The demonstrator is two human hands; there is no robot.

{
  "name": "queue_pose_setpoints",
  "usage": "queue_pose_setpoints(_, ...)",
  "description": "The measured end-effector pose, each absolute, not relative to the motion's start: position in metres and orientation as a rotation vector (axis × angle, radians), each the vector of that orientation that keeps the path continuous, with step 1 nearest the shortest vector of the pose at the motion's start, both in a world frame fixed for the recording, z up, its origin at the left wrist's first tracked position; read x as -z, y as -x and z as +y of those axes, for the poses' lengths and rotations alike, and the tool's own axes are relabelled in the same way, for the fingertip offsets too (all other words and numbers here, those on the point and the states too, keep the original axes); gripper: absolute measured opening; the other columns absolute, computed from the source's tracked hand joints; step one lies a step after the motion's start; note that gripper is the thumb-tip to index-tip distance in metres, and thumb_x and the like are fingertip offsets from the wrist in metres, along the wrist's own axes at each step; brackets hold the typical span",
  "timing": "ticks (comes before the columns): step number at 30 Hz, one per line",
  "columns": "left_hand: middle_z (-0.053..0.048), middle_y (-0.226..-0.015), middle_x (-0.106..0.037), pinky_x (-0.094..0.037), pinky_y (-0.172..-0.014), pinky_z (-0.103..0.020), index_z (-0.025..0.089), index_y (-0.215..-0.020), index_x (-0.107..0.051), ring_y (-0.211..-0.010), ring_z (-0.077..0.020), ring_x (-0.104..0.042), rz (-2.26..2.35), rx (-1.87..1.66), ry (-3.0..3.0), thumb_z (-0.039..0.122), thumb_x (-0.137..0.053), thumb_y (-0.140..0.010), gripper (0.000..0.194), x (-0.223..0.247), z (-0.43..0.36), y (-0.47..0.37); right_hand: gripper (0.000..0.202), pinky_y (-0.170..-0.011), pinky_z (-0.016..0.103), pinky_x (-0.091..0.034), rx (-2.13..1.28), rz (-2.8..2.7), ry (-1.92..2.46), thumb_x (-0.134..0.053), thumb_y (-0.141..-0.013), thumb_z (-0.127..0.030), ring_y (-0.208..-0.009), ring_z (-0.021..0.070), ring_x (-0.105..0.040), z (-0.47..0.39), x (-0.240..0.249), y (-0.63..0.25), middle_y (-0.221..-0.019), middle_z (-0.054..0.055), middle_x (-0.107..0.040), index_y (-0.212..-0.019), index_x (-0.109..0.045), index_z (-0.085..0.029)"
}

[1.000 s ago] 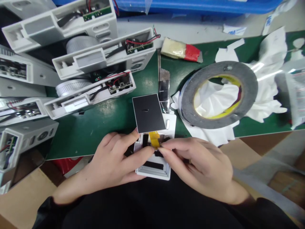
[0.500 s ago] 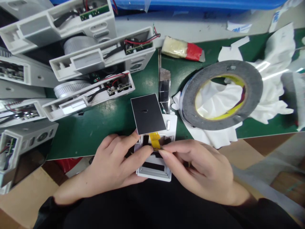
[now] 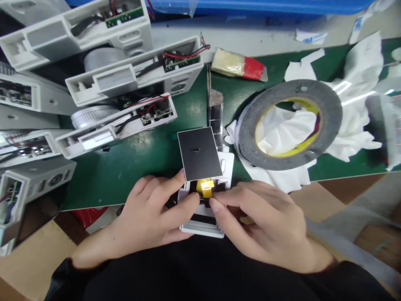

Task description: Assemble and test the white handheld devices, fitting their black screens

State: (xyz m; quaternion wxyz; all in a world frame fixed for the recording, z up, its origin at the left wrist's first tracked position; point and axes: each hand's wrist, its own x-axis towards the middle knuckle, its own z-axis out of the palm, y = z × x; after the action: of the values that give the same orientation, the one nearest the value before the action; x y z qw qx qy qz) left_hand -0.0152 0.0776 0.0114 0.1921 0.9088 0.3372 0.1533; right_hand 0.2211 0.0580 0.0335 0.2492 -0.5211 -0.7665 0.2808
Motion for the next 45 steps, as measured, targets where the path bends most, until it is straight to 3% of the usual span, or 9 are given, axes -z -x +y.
queue_pose_setpoints(3,-0.013,-0.122,-0.078,-0.054,-0.074,-0.038,0.025,-0.119,-0.057,-0.082,-0.0234,-0.071,0.964,-0.420,-2.554,0.038,-0.064,-0.093,0.030,-0.013,0.079,0.014,0.009,-0.051,0.030,-0.046,-0.644,-2.154,1.449,-0.061,-0.102,-0.017,-0.050,0.0102,-0.055,0.056,-0.034,-0.220,-0.067,-0.004,-0.068,-0.094,-0.060,-0.021)
queue_pose_setpoints(9,-0.014,-0.121,-0.078,-0.056,-0.074,-0.040,0.025,-0.121,-0.058,-0.080,-0.0252,-0.072,0.953,-0.438,-2.559,0.044,-0.066,-0.092,0.035,-0.011,0.078,0.014,0.008,-0.053,0.026,-0.052,-0.700,-2.014,1.540,-0.064,-0.101,-0.014,-0.050,0.0092,-0.059,0.051,-0.033,-0.217,-0.070,-0.005,-0.071,-0.101,-0.061,-0.022)
queue_pose_setpoints(15,-0.014,-0.127,-0.075,-0.054,-0.075,-0.040,0.026,-0.120,-0.062,-0.083,-0.0255,-0.070,0.977,-0.467,-2.546,0.046,-0.069,-0.089,0.037,-0.009,0.075,0.014,0.011,-0.054,0.029,-0.055,-0.718,-2.048,1.495,-0.057,-0.103,-0.017,-0.056,0.0142,-0.070,0.050,-0.033,-0.220,-0.080,0.000,-0.079,-0.110,-0.065,-0.020)
queue_pose_setpoints(20,-0.015,-0.124,-0.074,-0.053,-0.073,-0.039,0.022,-0.119,-0.061,-0.082,-0.0244,-0.069,0.978,-0.523,-2.571,0.042,-0.063,-0.094,0.032,-0.008,0.076,0.011,0.013,-0.052,0.028,-0.053,-0.708,-2.067,1.464,-0.057,-0.101,-0.013,-0.051,0.0115,-0.066,0.049,-0.032,-0.221,-0.078,0.000,-0.079,-0.110,-0.064,-0.018)
queue_pose_setpoints(25,-0.016,-0.128,-0.073,-0.054,-0.073,-0.039,0.021,-0.126,-0.061,-0.082,-0.0245,-0.069,0.990,-0.510,-2.582,0.044,-0.070,-0.089,0.044,-0.009,0.075,0.009,0.010,-0.051,0.027,-0.051,-0.705,-2.083,1.445,-0.059,-0.100,-0.013,-0.049,0.0105,-0.062,0.049,-0.031,-0.221,-0.073,-0.002,-0.076,-0.107,-0.064,-0.017)
queue_pose_setpoints(31,-0.016,-0.126,-0.074,-0.054,-0.068,-0.038,0.024,-0.122,-0.065,-0.076,-0.0242,-0.069,1.021,-0.413,-2.585,0.044,-0.071,-0.086,0.041,-0.016,0.075,0.007,0.011,-0.050,0.028,-0.051,-0.673,-2.120,1.413,-0.057,-0.100,-0.012,-0.050,0.0114,-0.064,0.050,-0.029,-0.222,-0.077,-0.001,-0.078,-0.107,-0.064,-0.018)
queue_pose_setpoints(38,-0.021,-0.124,-0.071,-0.065,-0.066,-0.043,0.022,-0.122,-0.056,-0.079,-0.0297,-0.076,1.024,-0.302,-2.562,0.026,-0.068,-0.082,0.043,-0.030,0.077,0.001,0.010,-0.056,0.029,-0.057,-0.621,-2.115,1.407,-0.054,-0.105,-0.014,-0.057,0.0139,-0.069,0.046,-0.027,-0.223,-0.077,0.001,-0.077,-0.109,-0.061,-0.018)
queue_pose_setpoints(45,-0.019,-0.128,-0.059,-0.068,-0.065,-0.043,0.022,-0.120,-0.055,-0.088,-0.0288,-0.075,1.056,-0.304,-2.510,0.023,-0.065,-0.084,0.037,-0.033,0.076,-0.003,0.010,-0.055,0.028,-0.056,-0.717,-2.131,1.332,-0.052,-0.104,-0.012,-0.056,0.0130,-0.065,0.049,-0.027,-0.225,-0.074,-0.001,-0.074,-0.104,-0.060,-0.018)
